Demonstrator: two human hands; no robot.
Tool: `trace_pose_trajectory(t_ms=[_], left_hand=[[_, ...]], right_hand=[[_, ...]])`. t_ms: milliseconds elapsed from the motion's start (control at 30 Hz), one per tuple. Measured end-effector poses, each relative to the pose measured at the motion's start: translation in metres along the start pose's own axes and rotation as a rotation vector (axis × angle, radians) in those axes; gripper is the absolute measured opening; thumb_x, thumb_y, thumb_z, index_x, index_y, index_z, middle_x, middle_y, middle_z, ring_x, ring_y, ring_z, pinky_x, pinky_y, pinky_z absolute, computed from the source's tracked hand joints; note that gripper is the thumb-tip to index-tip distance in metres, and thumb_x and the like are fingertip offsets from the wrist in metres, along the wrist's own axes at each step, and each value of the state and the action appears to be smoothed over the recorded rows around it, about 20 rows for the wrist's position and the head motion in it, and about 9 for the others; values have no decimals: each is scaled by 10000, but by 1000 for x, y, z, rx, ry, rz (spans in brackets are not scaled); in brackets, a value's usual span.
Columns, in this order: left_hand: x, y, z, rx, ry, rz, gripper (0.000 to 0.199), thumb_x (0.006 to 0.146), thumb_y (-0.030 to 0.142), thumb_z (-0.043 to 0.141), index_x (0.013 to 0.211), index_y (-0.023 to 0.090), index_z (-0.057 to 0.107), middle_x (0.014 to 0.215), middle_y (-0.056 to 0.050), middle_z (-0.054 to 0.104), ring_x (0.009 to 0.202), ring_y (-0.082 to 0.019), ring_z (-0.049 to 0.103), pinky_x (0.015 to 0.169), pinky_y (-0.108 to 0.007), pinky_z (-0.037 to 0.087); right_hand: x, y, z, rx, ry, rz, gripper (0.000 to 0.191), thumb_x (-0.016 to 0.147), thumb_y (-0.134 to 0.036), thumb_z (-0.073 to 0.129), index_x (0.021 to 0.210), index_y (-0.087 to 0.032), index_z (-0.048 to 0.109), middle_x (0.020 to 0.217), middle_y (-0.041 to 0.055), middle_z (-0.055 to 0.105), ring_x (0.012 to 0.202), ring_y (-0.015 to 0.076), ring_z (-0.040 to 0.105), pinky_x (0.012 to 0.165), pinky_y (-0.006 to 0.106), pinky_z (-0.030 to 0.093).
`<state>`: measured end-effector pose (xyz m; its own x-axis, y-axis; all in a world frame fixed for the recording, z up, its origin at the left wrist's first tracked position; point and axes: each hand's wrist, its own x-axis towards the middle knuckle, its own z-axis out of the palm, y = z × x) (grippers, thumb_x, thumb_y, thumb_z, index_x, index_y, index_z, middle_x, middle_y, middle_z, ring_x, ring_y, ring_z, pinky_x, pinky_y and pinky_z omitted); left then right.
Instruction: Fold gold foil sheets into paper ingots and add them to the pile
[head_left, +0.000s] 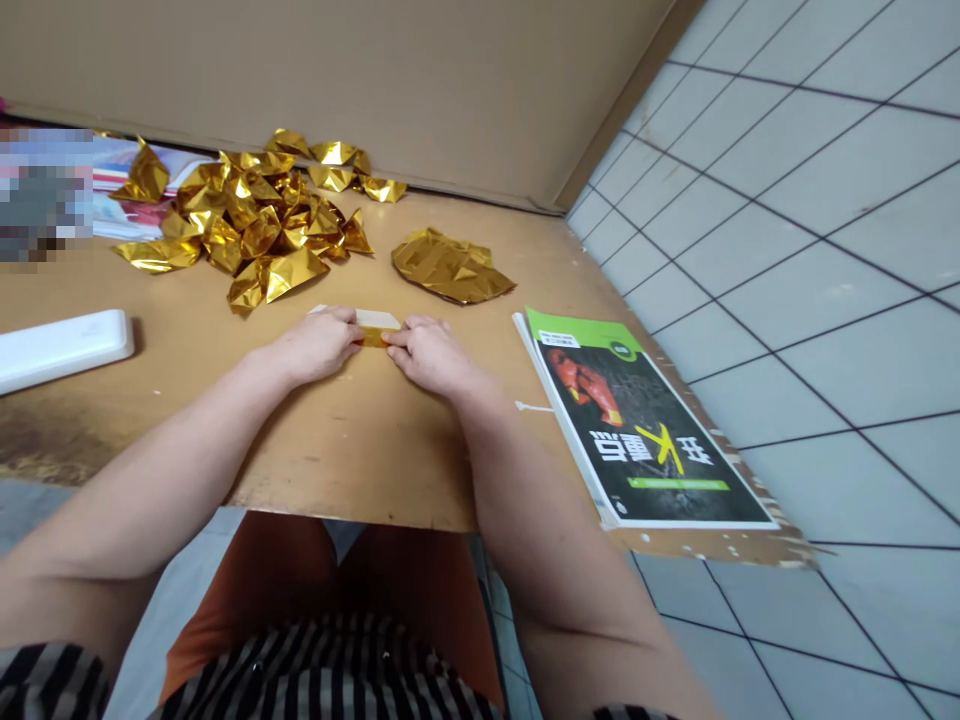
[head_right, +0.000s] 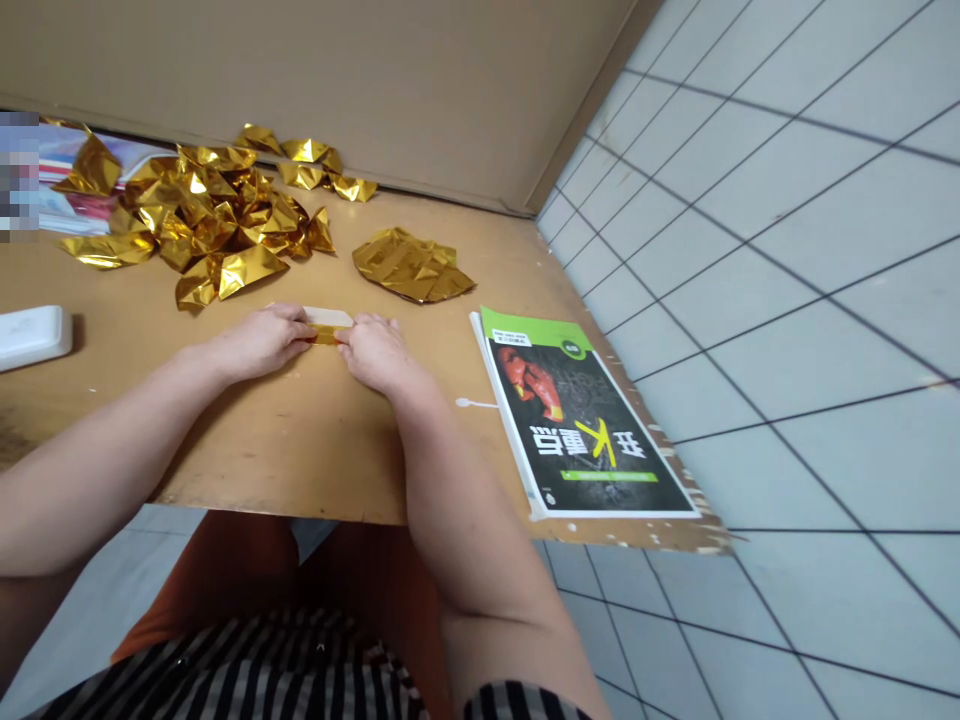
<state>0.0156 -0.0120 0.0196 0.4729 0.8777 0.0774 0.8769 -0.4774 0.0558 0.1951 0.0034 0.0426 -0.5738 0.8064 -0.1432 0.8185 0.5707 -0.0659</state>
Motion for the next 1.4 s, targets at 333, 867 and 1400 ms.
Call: trace_pose_trajectory(t_ms=[333, 867, 1400], left_hand=[[0, 1, 5, -6, 33, 32, 309, 917, 221, 416, 952, 165, 717, 1052, -101, 664, 986, -238, 606, 904, -365, 480], [4, 5, 12, -61, 1, 138, 344, 944, 266, 428, 1205, 169, 631, 1247, -86, 648, 1033, -227, 551, 955, -363, 439], [-4, -43, 7, -146, -61, 75, 230, 863, 370, 563, 1022, 295, 710, 1023, -13, 737, 1041, -210, 637, 883, -316, 466]], right_hand=[[-4, 16, -6, -1, -10, 70, 374, 946, -239, 418, 1214, -279, 675, 1059, 100, 669, 1039, 249, 563, 884, 364, 364], [0, 0, 4, -21, 56, 10, 390, 956, -243, 386, 1250, -246, 643, 1102, 133, 621, 1079, 275, 494, 862, 385, 308], [4, 7, 7, 33, 66, 24, 404, 959, -257, 381, 1276, -321, 623, 1041, 106, 617, 1024, 275, 471, 826, 377, 276]])
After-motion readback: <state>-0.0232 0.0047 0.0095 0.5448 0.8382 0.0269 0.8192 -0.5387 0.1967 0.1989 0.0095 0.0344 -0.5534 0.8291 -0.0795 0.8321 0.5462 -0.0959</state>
